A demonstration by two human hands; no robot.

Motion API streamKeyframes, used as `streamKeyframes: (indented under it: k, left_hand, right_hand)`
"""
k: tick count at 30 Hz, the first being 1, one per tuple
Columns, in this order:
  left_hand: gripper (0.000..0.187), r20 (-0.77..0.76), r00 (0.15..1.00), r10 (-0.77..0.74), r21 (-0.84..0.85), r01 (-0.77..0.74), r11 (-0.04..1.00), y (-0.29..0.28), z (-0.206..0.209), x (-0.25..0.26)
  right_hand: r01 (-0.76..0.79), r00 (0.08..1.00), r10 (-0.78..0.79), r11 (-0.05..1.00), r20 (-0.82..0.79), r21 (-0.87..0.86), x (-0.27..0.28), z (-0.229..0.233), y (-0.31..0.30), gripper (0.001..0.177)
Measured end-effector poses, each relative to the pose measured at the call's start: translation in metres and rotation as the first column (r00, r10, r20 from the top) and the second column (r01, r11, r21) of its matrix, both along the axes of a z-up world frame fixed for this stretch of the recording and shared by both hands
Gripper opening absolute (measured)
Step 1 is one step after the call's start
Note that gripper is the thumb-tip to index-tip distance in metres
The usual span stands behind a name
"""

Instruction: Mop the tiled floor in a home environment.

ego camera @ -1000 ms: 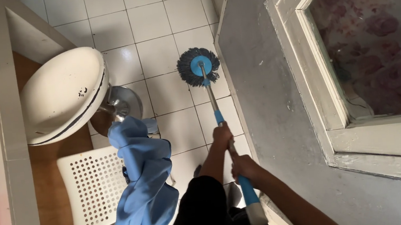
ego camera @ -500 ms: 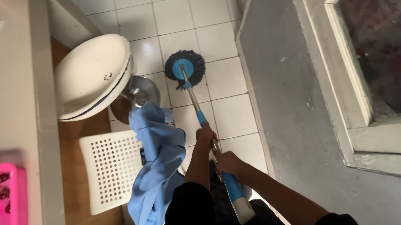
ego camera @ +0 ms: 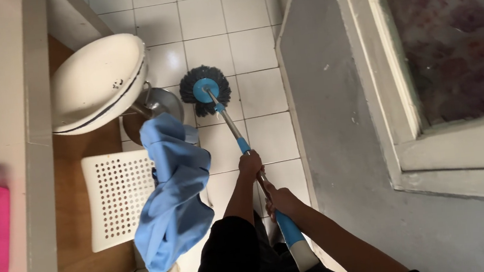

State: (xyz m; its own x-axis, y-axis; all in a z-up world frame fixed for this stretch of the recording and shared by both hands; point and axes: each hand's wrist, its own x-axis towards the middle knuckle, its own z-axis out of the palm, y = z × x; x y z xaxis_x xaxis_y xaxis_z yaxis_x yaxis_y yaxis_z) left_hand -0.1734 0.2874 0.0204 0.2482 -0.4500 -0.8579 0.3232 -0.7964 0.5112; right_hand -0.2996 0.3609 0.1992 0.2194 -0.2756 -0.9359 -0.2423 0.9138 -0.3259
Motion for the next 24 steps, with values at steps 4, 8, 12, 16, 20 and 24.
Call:
streamKeyframes:
  k: [4,8,12,16,20,24]
  left_hand:
    - [0.045,0.000,0.999,-0.039,-0.055,0.039,0.998,0.004,-0.022,-0.045]
    - [0.049,0.009,0.984,-0.175,-0.028,0.176,0.984,0.015,-0.023,-0.097]
    - [0.047,0.009,0.967,-0.255,-0.010,0.255,0.967,0.027,-0.013,-0.143]
    - [0.054,0.039,0.915,-0.402,-0.023,0.403,0.915,0.038,-0.008,-0.169]
    - [0.038,0.090,0.906,-0.413,0.001,0.414,0.910,0.056,-0.023,-0.179]
    - [0.038,0.061,0.968,-0.242,-0.034,0.245,0.969,0.076,0.001,-0.151]
  right_hand:
    - [0.104,0.995,-0.104,0.994,-0.013,0.033,-0.032,-0.001,0.018,0.058]
    - [0.162,0.984,-0.161,0.987,-0.073,0.002,-0.066,0.006,0.041,0.057]
    - [0.272,0.956,-0.270,0.962,-0.111,-0.005,-0.090,0.020,0.061,0.057]
    - [0.312,0.943,-0.311,0.950,-0.115,-0.005,-0.114,0.006,0.074,0.057]
    - [0.250,0.959,-0.245,0.968,-0.143,0.019,-0.115,0.019,0.085,0.056]
    - [0.188,0.980,-0.186,0.982,-0.065,0.020,-0.100,0.008,0.094,0.057]
